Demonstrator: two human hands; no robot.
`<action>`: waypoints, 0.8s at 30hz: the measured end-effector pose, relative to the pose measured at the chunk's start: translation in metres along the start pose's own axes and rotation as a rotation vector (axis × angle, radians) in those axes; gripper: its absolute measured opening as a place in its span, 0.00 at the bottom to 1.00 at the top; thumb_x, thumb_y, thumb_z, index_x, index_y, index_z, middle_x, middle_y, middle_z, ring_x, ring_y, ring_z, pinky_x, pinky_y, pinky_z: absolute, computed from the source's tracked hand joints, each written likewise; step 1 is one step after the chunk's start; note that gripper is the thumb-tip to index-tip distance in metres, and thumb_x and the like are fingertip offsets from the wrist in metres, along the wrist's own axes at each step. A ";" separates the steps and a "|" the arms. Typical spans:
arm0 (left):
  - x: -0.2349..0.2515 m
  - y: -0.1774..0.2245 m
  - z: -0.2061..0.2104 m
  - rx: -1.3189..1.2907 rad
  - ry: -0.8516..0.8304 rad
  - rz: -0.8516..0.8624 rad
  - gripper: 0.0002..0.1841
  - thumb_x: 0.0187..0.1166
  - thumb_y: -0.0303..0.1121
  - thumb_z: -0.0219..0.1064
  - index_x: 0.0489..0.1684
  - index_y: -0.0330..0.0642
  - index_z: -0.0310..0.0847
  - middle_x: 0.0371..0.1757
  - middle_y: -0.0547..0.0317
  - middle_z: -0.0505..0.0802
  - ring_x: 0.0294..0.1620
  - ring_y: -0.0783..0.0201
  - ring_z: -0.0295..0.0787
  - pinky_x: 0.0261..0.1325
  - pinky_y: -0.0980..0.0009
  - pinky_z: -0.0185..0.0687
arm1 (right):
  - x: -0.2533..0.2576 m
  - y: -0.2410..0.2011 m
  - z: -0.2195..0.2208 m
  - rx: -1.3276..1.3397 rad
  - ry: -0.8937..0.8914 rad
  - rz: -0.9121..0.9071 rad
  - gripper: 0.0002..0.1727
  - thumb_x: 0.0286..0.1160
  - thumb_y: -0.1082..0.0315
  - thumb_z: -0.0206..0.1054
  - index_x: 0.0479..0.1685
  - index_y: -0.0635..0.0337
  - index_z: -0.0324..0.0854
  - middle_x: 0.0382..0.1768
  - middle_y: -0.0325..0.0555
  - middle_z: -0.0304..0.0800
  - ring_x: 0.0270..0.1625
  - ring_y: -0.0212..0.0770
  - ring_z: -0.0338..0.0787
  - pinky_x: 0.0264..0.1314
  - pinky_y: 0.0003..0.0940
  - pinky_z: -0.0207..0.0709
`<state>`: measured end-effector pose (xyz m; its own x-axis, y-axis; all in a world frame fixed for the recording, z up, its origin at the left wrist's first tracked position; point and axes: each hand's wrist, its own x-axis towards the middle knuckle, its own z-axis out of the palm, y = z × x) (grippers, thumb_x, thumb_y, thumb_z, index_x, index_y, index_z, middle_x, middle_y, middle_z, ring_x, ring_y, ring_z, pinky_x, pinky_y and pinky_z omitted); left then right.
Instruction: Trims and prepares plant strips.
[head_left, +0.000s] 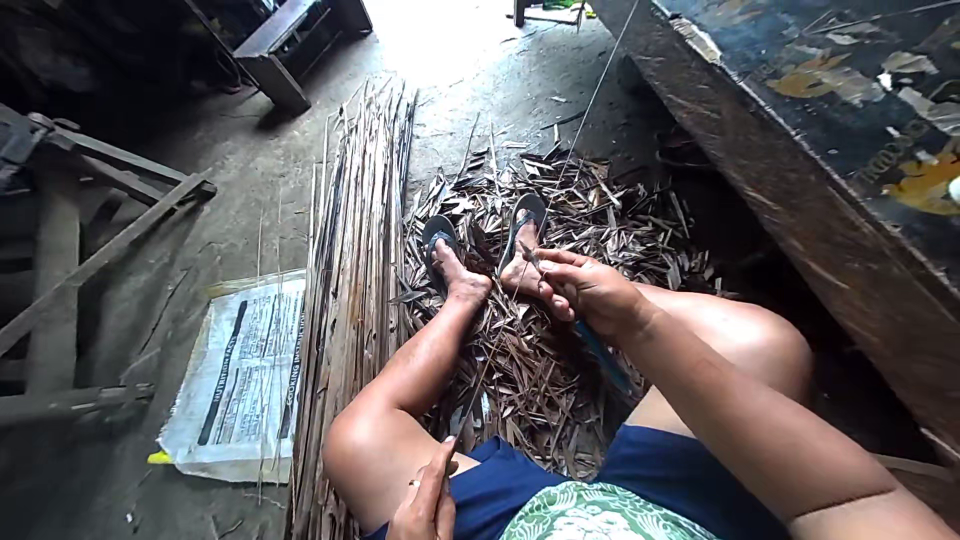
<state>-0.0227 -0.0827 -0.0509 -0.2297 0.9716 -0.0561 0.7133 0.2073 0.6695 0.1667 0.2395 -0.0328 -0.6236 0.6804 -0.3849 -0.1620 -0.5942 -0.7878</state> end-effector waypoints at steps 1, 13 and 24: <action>-0.001 -0.002 0.001 0.032 0.023 0.009 0.23 0.80 0.20 0.55 0.74 0.29 0.78 0.48 0.46 0.96 0.40 0.59 0.94 0.50 0.62 0.90 | -0.001 0.004 0.001 -0.002 0.006 0.001 0.19 0.94 0.65 0.49 0.77 0.55 0.72 0.28 0.42 0.84 0.18 0.28 0.78 0.18 0.20 0.74; 0.004 -0.009 -0.003 0.074 0.034 0.045 0.26 0.74 0.19 0.57 0.75 0.33 0.80 0.48 0.38 0.91 0.43 0.55 0.89 0.50 0.63 0.87 | -0.022 0.031 0.018 -0.019 -0.109 0.080 0.20 0.90 0.66 0.55 0.76 0.59 0.73 0.26 0.42 0.86 0.17 0.30 0.80 0.18 0.23 0.76; 0.017 -0.005 0.003 0.114 0.208 0.080 0.22 0.84 0.36 0.61 0.73 0.37 0.83 0.55 0.46 0.90 0.59 0.57 0.84 0.66 0.63 0.80 | -0.030 0.045 0.034 -0.038 -0.219 0.111 0.21 0.90 0.64 0.56 0.77 0.58 0.72 0.28 0.41 0.86 0.19 0.30 0.81 0.19 0.23 0.77</action>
<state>-0.0283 -0.0666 -0.0572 -0.2928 0.9435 0.1552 0.8021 0.1540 0.5770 0.1522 0.1772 -0.0404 -0.7878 0.5002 -0.3595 -0.0569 -0.6403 -0.7660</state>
